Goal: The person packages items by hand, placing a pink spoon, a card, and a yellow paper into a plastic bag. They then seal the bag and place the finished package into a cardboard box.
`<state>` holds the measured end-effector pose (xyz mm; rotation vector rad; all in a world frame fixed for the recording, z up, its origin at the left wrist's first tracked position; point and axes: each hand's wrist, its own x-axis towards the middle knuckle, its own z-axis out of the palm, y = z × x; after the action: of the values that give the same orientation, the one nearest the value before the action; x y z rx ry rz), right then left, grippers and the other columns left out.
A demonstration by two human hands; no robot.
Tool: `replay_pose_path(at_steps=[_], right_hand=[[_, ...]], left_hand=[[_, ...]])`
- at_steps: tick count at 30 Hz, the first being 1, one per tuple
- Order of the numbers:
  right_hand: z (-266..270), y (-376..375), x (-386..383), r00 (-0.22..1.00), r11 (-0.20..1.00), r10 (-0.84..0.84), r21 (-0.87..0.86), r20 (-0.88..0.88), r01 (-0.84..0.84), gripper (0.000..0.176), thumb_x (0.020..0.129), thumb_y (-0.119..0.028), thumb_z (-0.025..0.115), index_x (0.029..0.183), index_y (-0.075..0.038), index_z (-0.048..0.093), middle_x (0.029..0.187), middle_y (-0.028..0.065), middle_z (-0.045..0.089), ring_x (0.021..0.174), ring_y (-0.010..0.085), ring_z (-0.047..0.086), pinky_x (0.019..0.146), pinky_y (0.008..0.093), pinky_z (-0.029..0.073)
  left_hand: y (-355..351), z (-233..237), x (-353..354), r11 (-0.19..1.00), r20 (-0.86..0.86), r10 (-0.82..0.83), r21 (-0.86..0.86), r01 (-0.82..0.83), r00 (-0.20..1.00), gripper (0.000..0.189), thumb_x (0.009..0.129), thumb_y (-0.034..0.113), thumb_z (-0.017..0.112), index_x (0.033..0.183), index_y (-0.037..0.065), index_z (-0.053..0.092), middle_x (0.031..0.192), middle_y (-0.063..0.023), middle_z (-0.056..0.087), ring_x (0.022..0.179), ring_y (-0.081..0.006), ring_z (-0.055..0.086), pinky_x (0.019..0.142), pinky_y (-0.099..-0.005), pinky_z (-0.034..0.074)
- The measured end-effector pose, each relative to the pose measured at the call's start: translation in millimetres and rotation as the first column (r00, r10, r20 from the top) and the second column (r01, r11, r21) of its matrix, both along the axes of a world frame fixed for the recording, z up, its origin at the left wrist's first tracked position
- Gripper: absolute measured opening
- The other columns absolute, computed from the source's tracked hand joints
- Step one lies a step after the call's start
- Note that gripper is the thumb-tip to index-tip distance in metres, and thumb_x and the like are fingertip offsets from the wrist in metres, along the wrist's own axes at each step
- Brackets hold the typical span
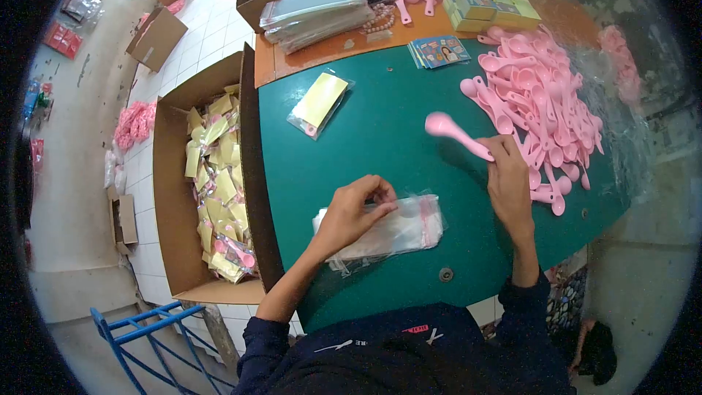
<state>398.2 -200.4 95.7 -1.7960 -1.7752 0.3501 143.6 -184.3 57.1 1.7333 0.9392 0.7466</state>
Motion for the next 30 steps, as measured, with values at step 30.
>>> replay_pose_path(at_steps=[30], right_hand=[[48,34,-66,0.800,0.854,0.505,0.050,-0.325,-0.519,0.013,0.086,-0.003,0.056,0.098,0.001,0.051,0.081,0.0118,0.058,0.069,0.0158,0.059,0.063,0.0259,0.047]], left_hand=[[21,32,-17,0.947,0.378,0.064,-0.316,0.063,0.924,0.038,0.089,0.009,0.056,0.125,0.001,0.046,0.105,-0.0118,0.064,0.095,-0.0119,0.058,0.081,-0.0255,0.047]])
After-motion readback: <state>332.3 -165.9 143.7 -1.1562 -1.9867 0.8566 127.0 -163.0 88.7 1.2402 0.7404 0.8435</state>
